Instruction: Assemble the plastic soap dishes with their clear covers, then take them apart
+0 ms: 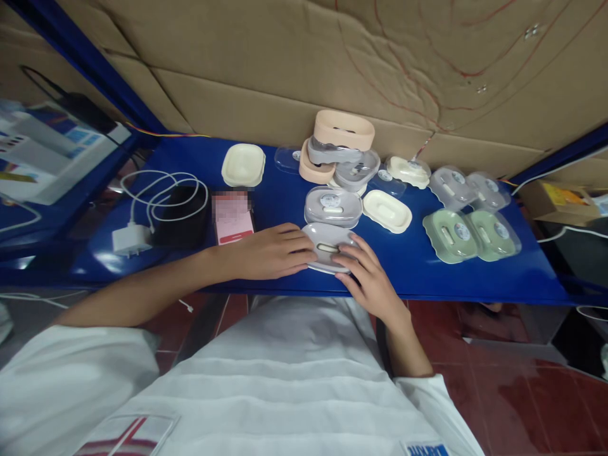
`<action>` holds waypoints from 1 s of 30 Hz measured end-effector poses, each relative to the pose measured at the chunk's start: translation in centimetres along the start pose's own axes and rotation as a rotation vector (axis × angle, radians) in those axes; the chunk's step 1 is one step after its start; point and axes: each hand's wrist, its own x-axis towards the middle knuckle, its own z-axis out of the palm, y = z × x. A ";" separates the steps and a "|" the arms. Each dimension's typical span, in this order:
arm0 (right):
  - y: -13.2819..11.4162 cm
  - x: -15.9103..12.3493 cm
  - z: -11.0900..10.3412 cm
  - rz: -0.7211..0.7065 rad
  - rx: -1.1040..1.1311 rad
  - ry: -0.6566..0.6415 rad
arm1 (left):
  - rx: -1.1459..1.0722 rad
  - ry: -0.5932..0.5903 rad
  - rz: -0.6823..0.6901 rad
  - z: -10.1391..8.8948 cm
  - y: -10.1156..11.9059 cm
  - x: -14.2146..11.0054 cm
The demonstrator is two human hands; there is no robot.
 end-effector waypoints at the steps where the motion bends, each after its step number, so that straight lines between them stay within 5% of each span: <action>1: 0.0 0.0 0.0 0.004 -0.001 0.002 | -0.001 0.010 0.000 0.0 0.0 0.0; 30: 0.1 -0.3 0.6 0.014 -0.072 -0.003 | -0.119 0.024 -0.008 -0.1 -0.2 -0.3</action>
